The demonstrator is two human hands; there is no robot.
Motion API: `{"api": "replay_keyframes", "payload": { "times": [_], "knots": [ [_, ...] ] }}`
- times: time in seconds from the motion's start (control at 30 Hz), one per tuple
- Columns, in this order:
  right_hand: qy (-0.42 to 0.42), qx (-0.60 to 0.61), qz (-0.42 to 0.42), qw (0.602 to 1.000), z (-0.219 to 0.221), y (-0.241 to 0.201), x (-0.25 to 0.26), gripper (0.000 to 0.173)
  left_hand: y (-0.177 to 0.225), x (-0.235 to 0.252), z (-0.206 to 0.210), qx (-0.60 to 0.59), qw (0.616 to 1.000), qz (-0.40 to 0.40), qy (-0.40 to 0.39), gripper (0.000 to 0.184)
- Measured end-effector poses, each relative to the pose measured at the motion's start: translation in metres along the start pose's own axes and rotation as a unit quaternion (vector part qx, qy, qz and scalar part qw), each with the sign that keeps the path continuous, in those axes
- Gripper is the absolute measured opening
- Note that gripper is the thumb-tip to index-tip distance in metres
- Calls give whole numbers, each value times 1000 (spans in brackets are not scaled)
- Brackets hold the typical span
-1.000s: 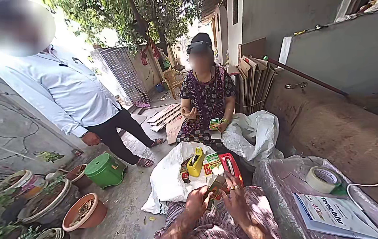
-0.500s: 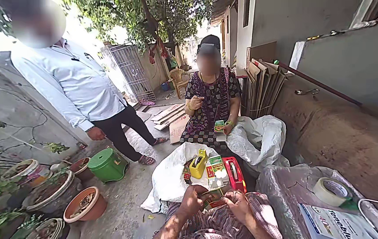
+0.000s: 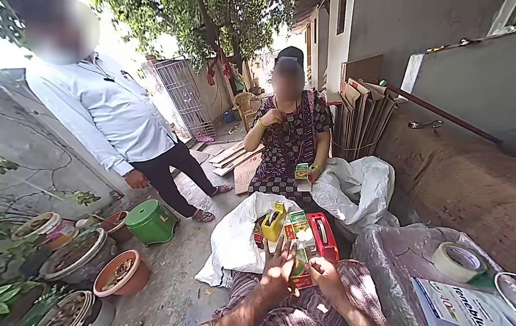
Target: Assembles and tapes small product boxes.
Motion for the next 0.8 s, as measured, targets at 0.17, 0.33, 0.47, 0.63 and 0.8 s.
{"api": "replay_keyframes", "payload": {
  "times": [0.17,0.33,0.47,0.63,0.8],
  "knots": [
    [9,-27,-25,999,-4,-6,-1,9,11,8,24,-46,995,-52,-71,121],
    [193,-65,-156,967,-7,-7,2,35,-11,5,19,-226,961,-140,-79,36],
    [155,41,-14,987,-4,-10,0,51,-24,1,28,-471,877,-94,-14,29],
    [77,103,52,990,10,-7,-3,48,6,-6,20,-578,810,-93,7,35],
    [-2,151,48,987,13,-17,-10,42,19,-9,31,-757,644,-112,4,61]
  ]
}}
Point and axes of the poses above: each hand's wrist, its own x-axis towards the middle knuckle, its own z-axis out of the palm, y = z × x, the point moved 1 cm from there along x, towards the middle knuckle, and after that the axes turned 1 degree about x, right-handed, at the moved point
